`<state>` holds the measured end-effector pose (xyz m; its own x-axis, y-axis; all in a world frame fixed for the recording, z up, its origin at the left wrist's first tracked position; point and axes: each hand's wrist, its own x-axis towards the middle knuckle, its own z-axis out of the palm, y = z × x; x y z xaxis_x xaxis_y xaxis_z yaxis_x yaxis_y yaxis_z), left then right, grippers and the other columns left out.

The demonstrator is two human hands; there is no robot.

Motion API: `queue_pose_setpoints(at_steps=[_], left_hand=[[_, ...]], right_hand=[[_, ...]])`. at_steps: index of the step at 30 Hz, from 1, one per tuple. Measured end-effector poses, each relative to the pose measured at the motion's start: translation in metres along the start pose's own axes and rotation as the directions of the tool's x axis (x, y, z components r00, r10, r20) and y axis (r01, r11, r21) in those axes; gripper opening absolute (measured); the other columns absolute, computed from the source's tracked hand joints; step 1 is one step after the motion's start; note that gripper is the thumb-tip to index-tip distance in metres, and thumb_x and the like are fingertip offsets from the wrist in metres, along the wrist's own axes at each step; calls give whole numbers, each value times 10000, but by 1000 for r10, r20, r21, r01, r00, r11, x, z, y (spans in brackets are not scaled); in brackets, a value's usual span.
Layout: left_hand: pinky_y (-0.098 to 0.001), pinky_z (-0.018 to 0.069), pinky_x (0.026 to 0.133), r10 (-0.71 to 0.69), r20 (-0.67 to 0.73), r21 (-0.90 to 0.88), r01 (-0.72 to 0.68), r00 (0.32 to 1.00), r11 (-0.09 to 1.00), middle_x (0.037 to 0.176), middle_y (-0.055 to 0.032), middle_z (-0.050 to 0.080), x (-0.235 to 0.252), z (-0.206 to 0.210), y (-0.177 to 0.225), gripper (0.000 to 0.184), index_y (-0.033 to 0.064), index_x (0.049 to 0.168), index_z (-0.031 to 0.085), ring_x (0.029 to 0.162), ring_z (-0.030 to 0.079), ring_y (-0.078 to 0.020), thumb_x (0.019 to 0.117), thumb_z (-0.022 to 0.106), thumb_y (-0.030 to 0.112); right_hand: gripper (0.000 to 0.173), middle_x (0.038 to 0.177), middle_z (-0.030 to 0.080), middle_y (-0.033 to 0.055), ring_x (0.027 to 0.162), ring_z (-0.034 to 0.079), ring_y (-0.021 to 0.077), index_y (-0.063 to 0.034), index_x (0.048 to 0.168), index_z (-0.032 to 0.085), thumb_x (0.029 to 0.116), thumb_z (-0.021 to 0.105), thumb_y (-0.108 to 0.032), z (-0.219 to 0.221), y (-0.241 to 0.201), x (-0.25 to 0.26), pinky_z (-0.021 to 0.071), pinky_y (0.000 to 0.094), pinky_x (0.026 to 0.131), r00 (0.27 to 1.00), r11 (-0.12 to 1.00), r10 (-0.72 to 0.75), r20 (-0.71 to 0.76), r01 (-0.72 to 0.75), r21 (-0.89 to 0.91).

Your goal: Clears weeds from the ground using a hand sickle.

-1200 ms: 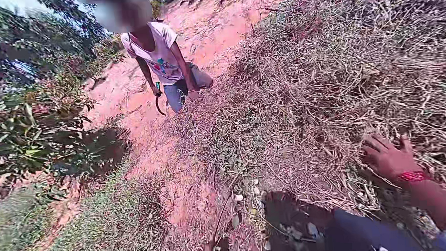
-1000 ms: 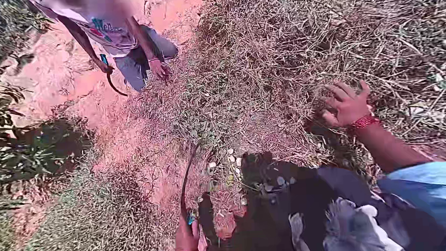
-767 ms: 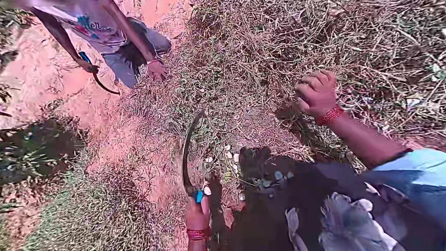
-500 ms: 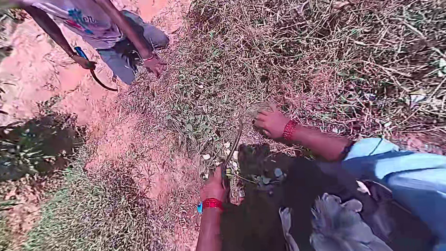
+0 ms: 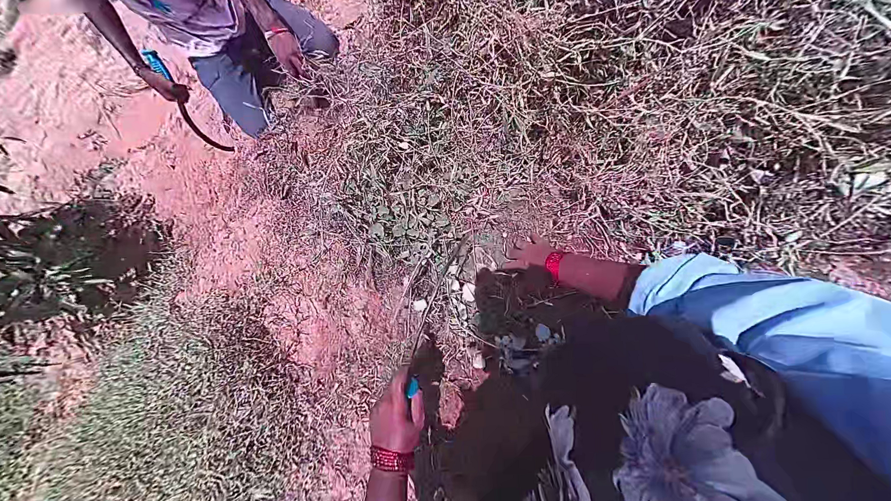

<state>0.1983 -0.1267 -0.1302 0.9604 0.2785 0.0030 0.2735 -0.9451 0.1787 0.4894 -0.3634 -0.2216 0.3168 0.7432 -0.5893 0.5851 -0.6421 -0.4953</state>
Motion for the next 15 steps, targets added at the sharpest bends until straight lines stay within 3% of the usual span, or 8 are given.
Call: queue_pose_setpoints(at_steps=[2,3,5,7,9,11,12,15], left_hand=[[-666,553,766,-69,162,-7,71,984,997,1129,-313,703,34,-4,46,452,-74,1352,600,924,718,-507,945,574,121],[-652,539,860,-145,315,34,141,938,989,1254,-290,668,53,-8,68,474,-2,1461,527,1039,696,-490,1008,549,138],[-622,525,945,-251,523,154,199,815,968,1406,-243,594,84,-3,94,539,124,1582,386,1169,656,-452,1060,501,189],[-641,503,973,-323,609,210,245,724,946,1463,-229,550,92,8,95,587,190,1622,303,1224,625,-452,1067,494,186],[-637,506,976,-319,613,202,247,723,948,1423,-234,584,75,16,75,570,162,1601,351,1208,637,-449,1056,518,194],[-629,506,993,-332,643,243,227,690,943,1427,-238,579,47,12,51,575,135,1584,380,1215,632,-450,1038,550,199],[-631,508,990,-343,653,263,223,675,939,1431,-238,581,31,8,39,566,123,1571,405,1206,639,-455,1031,561,191],[-632,512,981,-377,694,286,246,613,926,1382,-255,613,-5,1,10,574,92,1570,393,1160,661,-469,1028,557,189]], right_hand=[[389,1361,600,282,1326,504,513,-47,1364,621,1043,581,-265,26,-4,-7,283,759,1093,1000,1000,6,18,-6,-15],[412,1356,590,312,1323,501,528,2,1361,604,1034,595,-249,37,-3,-12,258,762,1106,999,999,40,33,-40,22],[465,1448,531,316,1411,421,519,44,1419,549,1041,580,-226,44,-1,-29,228,740,1135,993,995,97,63,-98,24],[463,1504,491,293,1454,382,493,28,1454,520,1073,518,-237,42,5,-41,240,725,1140,980,988,153,127,-150,-31],[417,1457,523,318,1407,444,497,55,1418,541,1097,478,-204,28,10,-55,285,697,1134,976,991,127,179,-131,12],[387,1271,648,296,1229,601,464,22,1270,667,1032,626,-281,15,25,-60,426,653,1041,998,987,-7,59,-3,162],[404,1256,652,295,1210,609,457,22,1254,678,1025,637,-309,6,28,-58,431,639,1037,999,974,-38,-27,43,222],[394,1388,615,223,1343,536,415,-43,1373,634,1058,565,-270,-26,26,-36,382,630,1111,981,1000,-8,-193,12,20]])
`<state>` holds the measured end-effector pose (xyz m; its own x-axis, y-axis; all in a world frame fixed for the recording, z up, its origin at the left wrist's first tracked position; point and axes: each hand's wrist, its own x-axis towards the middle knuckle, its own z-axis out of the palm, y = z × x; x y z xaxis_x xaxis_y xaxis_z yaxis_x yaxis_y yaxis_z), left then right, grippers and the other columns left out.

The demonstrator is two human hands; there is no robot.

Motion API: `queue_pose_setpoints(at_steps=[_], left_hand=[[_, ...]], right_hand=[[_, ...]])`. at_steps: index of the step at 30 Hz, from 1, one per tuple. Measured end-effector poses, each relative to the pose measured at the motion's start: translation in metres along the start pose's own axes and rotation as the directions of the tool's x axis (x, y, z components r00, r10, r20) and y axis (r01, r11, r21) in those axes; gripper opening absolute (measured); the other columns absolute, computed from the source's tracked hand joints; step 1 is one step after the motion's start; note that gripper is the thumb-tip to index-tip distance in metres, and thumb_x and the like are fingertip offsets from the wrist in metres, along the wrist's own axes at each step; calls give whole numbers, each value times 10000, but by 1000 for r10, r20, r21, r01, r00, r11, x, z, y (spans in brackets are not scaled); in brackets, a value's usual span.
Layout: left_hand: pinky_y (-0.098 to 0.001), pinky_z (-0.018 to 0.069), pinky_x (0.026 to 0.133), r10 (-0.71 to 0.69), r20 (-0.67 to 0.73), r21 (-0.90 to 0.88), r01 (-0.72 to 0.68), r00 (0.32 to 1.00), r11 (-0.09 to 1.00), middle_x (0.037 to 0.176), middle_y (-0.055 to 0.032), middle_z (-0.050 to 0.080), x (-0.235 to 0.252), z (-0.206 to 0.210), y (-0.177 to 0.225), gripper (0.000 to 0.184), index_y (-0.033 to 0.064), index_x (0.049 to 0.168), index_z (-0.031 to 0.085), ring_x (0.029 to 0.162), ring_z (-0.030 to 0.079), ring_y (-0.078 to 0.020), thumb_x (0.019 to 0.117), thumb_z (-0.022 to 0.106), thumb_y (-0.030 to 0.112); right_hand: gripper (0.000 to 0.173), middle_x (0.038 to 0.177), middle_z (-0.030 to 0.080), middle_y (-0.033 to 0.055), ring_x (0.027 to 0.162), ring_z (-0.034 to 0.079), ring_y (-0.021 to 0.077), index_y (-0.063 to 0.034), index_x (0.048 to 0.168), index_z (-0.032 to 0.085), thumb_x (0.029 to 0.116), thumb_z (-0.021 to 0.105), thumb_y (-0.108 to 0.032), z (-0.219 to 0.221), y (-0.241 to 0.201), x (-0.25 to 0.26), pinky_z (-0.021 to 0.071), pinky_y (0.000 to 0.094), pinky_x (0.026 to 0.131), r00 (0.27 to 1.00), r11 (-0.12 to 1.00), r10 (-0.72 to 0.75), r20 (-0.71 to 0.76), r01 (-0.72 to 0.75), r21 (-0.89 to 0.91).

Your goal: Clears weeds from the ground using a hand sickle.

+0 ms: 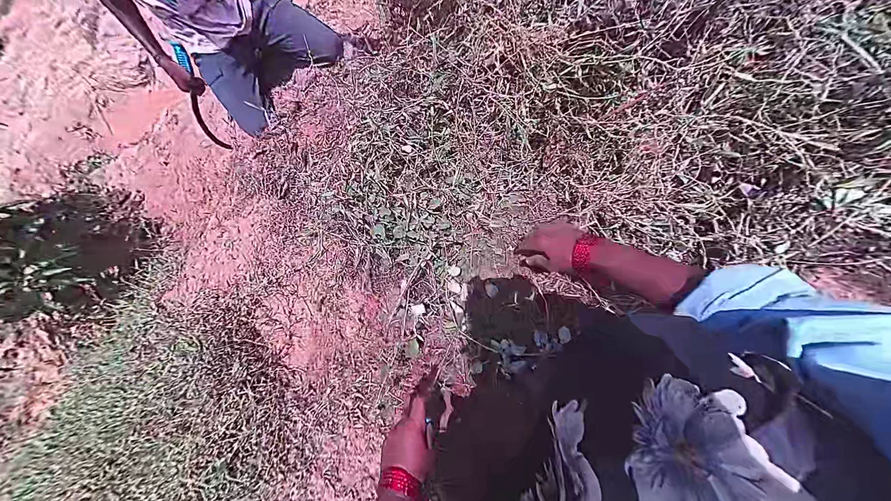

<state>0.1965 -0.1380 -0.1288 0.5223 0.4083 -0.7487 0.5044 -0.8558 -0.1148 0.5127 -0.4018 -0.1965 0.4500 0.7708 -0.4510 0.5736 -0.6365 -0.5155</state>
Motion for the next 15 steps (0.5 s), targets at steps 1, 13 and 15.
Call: queue_pose_setpoints(at_steps=[1,13,15], left_hand=[[-625,520,973,13,-11,2,-13,1000,1000,1365,-252,627,-4,4,-7,571,85,1568,398,1142,672,-464,1028,555,188],[-653,573,788,179,-440,-113,-252,880,961,1146,-283,715,-16,37,-2,397,-43,1348,617,931,729,-488,976,623,94],[-655,571,800,167,-416,-123,-237,894,964,1165,-280,713,-14,39,-3,417,-31,1375,606,940,730,-488,979,624,99]], right_hand=[[371,1407,613,183,1376,504,402,-76,1372,646,1021,606,-191,-2,2,16,361,643,1117,999,994,-25,-37,21,-104],[659,1631,428,2,1589,161,360,-241,1520,532,937,619,54,-6,70,47,92,773,1174,987,946,1,-159,-53,-319],[641,1657,376,57,1574,194,389,-176,1525,517,920,669,-29,8,85,35,308,696,1145,959,956,109,-260,-173,-237]])
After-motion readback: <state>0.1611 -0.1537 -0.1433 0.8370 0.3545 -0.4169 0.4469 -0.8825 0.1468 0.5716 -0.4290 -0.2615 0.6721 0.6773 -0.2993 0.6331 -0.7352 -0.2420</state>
